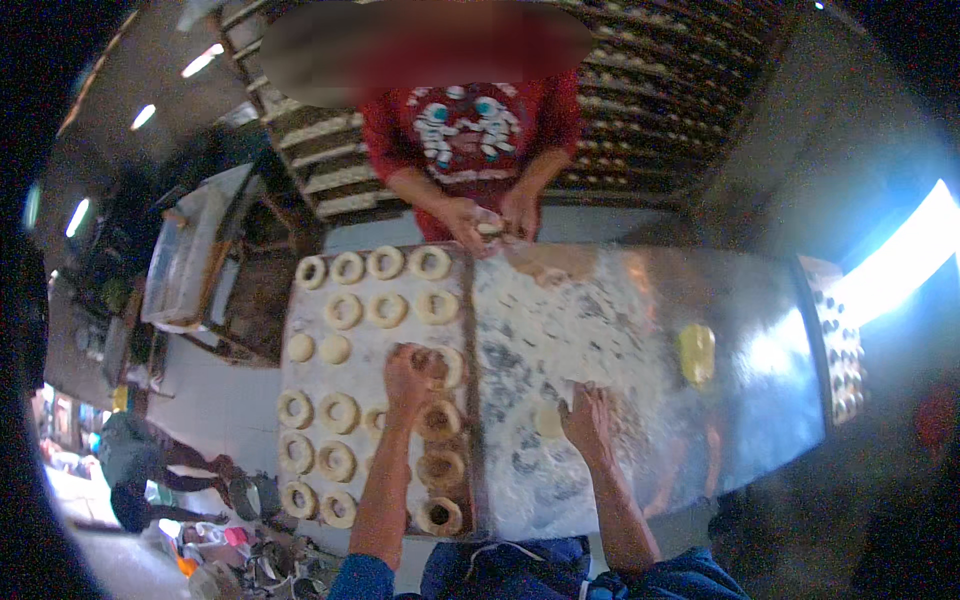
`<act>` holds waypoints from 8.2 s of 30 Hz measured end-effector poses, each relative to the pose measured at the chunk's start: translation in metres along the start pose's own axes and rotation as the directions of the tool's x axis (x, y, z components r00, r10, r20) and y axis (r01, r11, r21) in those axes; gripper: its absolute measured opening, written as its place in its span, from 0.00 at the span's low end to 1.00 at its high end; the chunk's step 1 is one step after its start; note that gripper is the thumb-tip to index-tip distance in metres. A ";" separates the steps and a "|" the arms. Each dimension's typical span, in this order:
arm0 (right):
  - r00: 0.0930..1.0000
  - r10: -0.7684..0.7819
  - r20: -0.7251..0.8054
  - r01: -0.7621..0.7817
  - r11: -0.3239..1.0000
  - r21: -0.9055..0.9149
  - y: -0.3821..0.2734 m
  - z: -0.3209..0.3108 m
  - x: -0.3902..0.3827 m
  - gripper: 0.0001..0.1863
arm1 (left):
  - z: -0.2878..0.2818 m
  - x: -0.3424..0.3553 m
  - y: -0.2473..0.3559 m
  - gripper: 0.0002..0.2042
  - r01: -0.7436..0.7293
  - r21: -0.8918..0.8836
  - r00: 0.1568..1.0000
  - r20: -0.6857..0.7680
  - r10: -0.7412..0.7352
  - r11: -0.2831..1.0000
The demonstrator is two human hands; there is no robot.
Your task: The person shapes small dough balls into rings by hand, inserting a filling and placing them on a wooden board. Another person assists by arranging the shaped dough on the board and nearby racks.
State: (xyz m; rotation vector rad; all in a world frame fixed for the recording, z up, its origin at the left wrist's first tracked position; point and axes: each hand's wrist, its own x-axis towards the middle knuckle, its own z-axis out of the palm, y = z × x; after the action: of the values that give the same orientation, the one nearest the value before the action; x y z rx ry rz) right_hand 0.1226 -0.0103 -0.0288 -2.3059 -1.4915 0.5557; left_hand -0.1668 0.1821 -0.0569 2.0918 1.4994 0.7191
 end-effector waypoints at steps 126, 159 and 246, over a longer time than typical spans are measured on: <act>0.992 -0.126 -0.022 0.099 0.651 0.752 0.099 -0.035 -0.056 0.22 | 0.154 -0.173 0.224 0.14 0.162 -0.774 0.980 0.200 -0.007 0.612; 0.984 -0.079 0.158 -0.005 0.882 0.471 0.028 -0.004 -0.051 0.33 | 0.147 -0.170 0.178 0.19 0.113 -0.832 0.981 0.005 -0.195 0.544; 0.997 0.032 0.068 -0.075 0.352 0.933 0.225 -0.128 -0.167 0.08 | 0.045 -0.310 0.211 0.09 0.043 -0.046 0.912 -0.406 -0.058 0.998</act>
State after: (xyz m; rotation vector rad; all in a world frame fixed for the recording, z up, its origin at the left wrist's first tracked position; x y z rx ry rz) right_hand 0.3003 -0.2601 -0.0020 -1.3632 -0.6930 1.1197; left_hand -0.0711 -0.1788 -0.0007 1.9468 1.7301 1.2119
